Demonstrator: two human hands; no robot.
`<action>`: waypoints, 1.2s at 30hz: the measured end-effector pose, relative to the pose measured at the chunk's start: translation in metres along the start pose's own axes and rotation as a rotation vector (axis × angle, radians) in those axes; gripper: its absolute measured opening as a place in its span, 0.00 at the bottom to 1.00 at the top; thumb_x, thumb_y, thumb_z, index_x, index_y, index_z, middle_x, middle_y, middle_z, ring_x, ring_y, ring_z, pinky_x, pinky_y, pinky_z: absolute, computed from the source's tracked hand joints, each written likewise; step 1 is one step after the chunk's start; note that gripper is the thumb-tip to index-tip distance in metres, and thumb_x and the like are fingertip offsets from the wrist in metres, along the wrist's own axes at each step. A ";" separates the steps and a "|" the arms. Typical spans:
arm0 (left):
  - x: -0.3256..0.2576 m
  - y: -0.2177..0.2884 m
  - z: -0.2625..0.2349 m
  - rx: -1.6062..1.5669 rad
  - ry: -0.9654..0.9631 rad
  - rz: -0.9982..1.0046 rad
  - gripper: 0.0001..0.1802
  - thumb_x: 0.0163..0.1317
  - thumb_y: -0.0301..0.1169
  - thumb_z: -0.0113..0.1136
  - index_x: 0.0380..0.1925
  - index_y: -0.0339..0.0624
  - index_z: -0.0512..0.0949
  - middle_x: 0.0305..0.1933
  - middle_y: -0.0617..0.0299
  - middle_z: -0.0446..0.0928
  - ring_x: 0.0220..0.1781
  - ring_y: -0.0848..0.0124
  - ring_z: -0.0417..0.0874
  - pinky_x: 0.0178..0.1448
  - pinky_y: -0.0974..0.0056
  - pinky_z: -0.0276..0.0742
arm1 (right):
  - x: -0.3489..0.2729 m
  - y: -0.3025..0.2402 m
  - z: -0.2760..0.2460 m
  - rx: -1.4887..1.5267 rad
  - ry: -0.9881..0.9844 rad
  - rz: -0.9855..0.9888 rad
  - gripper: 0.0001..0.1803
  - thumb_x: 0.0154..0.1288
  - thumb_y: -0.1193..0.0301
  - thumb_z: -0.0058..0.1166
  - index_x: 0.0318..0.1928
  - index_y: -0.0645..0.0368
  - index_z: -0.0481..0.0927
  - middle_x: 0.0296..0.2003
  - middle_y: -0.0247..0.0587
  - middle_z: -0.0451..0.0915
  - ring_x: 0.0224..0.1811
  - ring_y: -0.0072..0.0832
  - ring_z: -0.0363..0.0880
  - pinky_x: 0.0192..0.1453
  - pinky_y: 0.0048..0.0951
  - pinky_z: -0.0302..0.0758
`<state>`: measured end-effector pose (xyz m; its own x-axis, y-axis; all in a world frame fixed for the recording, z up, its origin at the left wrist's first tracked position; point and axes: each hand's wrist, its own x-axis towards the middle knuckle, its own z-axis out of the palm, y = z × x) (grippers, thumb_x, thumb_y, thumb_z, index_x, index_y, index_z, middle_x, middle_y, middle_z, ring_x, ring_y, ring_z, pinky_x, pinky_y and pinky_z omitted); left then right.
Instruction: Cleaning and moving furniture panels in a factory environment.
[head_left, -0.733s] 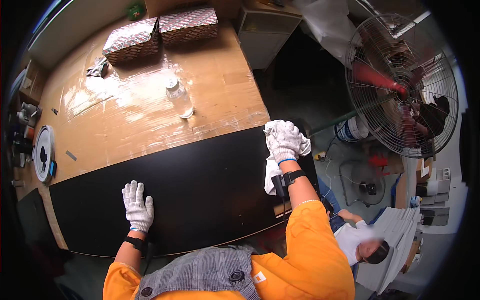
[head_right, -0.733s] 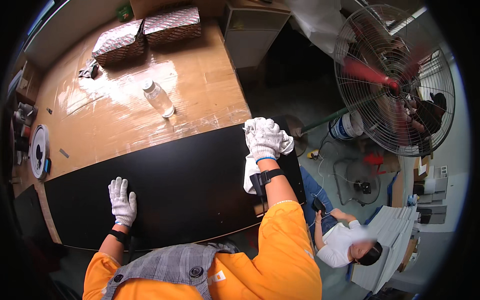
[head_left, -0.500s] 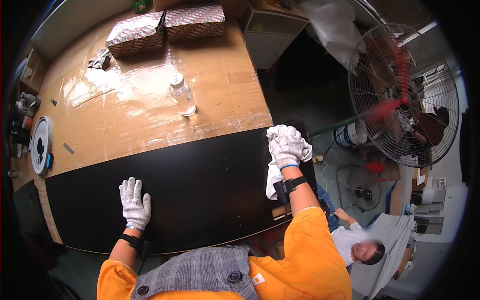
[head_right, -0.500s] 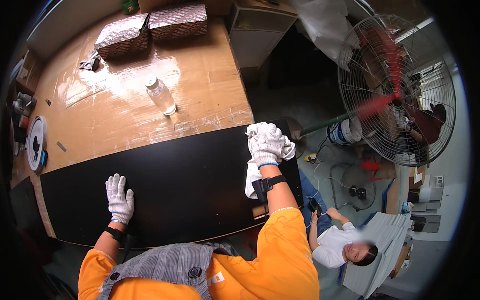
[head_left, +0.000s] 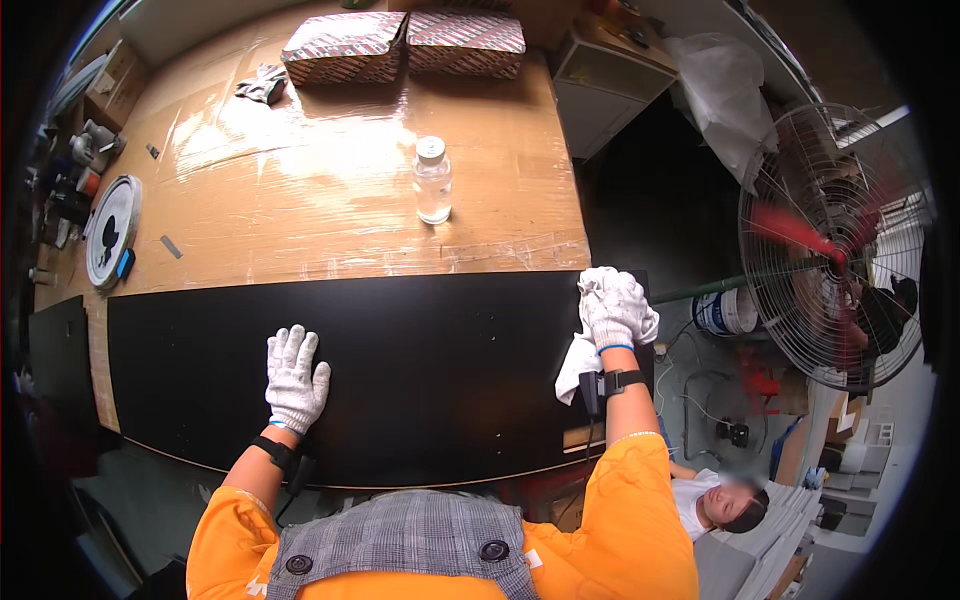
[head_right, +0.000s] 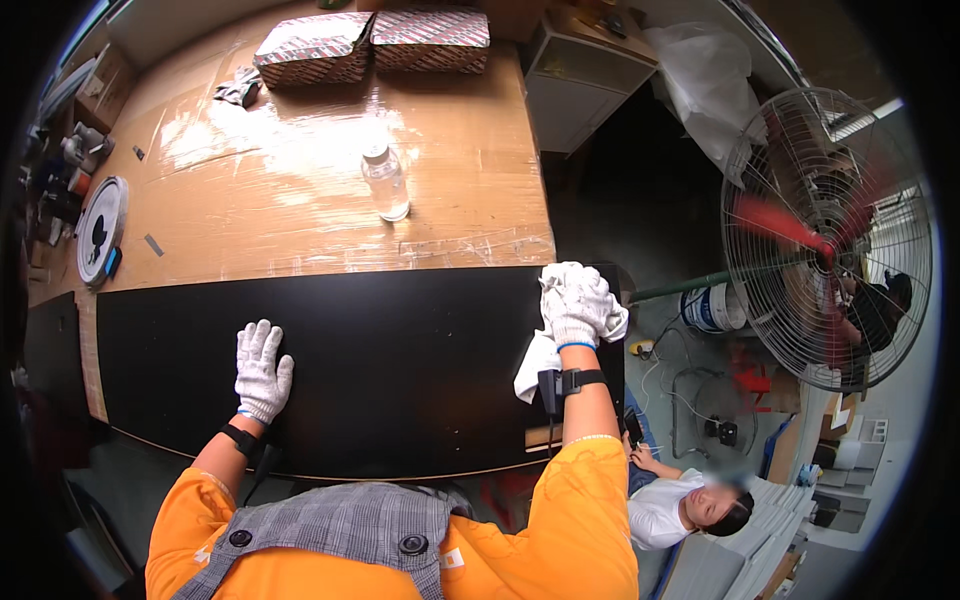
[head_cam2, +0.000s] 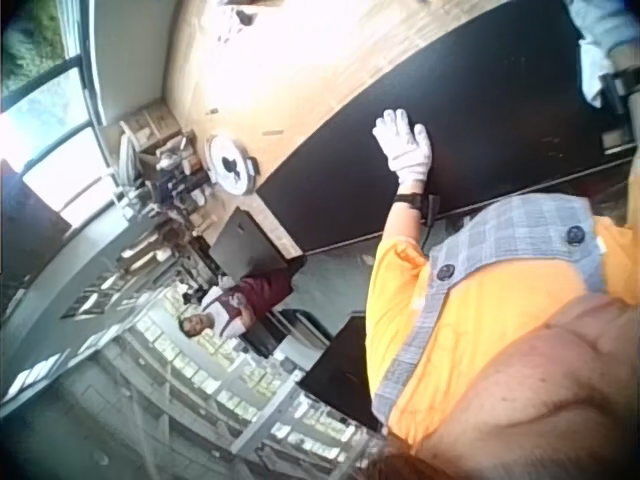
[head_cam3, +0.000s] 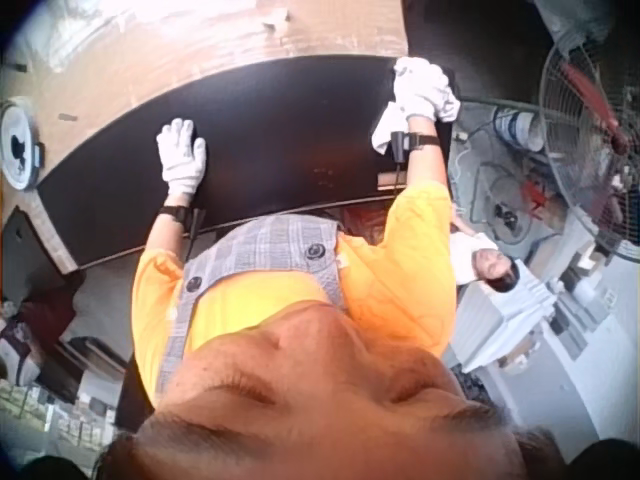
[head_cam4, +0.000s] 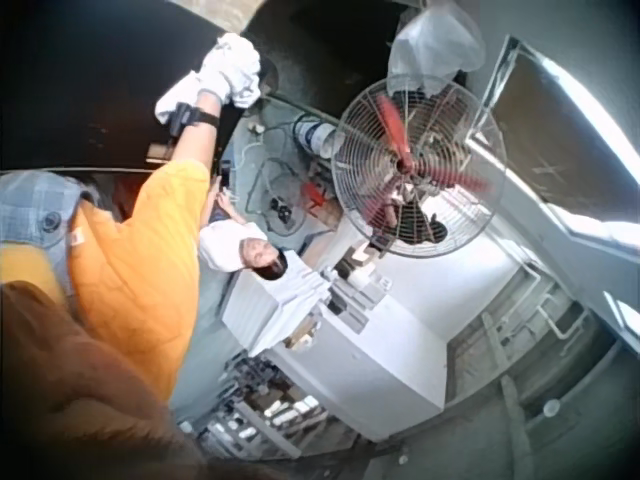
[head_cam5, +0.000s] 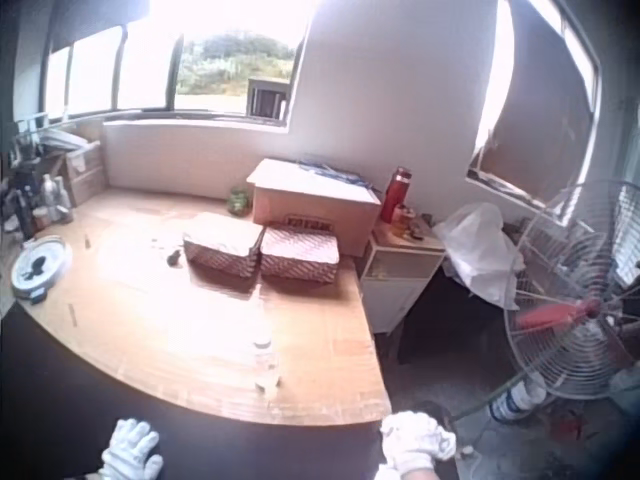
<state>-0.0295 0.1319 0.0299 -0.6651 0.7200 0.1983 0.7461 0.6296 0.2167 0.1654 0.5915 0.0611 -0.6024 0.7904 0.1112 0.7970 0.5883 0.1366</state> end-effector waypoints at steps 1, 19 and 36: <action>-0.002 -0.001 -0.001 -0.001 0.013 -0.016 0.27 0.58 0.36 0.58 0.59 0.44 0.72 0.67 0.49 0.65 0.72 0.47 0.59 0.75 0.44 0.48 | -0.012 0.000 0.000 -0.018 0.024 -0.029 0.14 0.57 0.55 0.52 0.36 0.50 0.79 0.36 0.44 0.77 0.43 0.43 0.78 0.43 0.44 0.75; 0.002 0.002 -0.009 -0.073 -0.016 -0.039 0.27 0.61 0.44 0.54 0.56 0.40 0.73 0.63 0.46 0.68 0.67 0.46 0.64 0.74 0.44 0.51 | -0.105 -0.159 -0.042 0.179 0.300 -0.533 0.18 0.53 0.52 0.53 0.37 0.50 0.76 0.37 0.39 0.75 0.44 0.40 0.73 0.47 0.44 0.68; 0.125 -0.314 -0.105 0.157 -0.148 -0.388 0.15 0.63 0.30 0.51 0.49 0.50 0.78 0.52 0.54 0.75 0.53 0.54 0.78 0.58 0.56 0.73 | -0.207 -0.268 -0.052 0.367 0.132 -0.770 0.26 0.36 0.51 0.65 0.42 0.38 0.81 0.52 0.38 0.71 0.60 0.49 0.62 0.66 0.62 0.54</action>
<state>-0.3504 -0.0067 0.0870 -0.8939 0.4481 -0.0110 0.4450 0.8901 0.0980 0.0739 0.2615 0.0525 -0.9626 0.1357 0.2345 0.1143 0.9881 -0.1028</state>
